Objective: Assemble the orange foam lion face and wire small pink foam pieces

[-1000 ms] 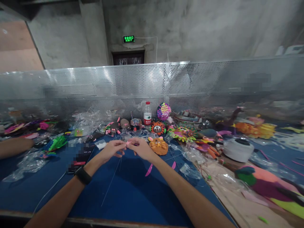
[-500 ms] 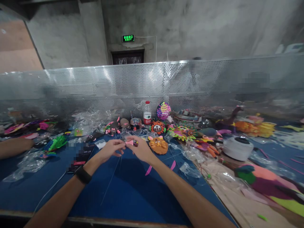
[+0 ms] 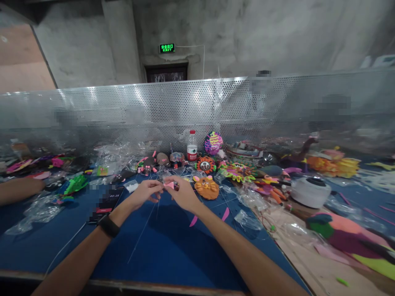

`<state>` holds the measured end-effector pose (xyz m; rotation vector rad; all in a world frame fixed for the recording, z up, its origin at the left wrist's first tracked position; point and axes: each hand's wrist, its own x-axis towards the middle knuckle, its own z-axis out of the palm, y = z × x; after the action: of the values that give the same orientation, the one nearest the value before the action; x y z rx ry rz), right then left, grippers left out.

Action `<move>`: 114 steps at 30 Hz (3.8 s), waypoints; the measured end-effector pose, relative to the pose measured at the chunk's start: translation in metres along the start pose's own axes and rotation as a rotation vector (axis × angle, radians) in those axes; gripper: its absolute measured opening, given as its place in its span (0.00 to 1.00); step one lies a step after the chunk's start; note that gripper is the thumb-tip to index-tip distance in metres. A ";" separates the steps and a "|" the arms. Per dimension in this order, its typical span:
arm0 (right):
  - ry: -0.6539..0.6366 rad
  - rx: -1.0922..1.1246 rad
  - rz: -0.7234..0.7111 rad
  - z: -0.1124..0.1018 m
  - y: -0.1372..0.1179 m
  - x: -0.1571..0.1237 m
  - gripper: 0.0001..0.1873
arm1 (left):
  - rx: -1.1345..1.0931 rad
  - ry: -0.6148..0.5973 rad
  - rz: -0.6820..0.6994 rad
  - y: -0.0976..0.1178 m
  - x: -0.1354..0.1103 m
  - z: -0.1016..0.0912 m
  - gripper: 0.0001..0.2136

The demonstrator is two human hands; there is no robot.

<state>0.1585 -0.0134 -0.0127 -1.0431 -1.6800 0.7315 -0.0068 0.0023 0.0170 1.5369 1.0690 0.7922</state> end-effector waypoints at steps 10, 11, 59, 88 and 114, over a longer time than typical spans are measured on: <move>0.009 0.007 0.039 -0.003 0.003 0.002 0.13 | 0.017 -0.040 0.065 0.002 -0.001 -0.002 0.13; 0.010 0.008 0.040 -0.003 0.002 0.002 0.13 | 0.015 -0.038 0.067 0.002 0.000 -0.002 0.13; -0.019 0.060 0.084 -0.008 -0.010 0.002 0.15 | 0.012 0.023 0.130 0.001 0.002 0.002 0.12; -0.020 0.014 0.043 -0.003 0.001 0.002 0.12 | 0.056 0.079 0.040 -0.001 0.002 0.004 0.14; 0.033 -0.248 -0.124 0.000 -0.001 -0.003 0.12 | 0.033 0.038 -0.002 -0.004 0.003 0.004 0.13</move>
<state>0.1585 -0.0162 -0.0132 -1.1024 -1.8208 0.4306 -0.0030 0.0038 0.0122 1.5536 1.1160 0.8088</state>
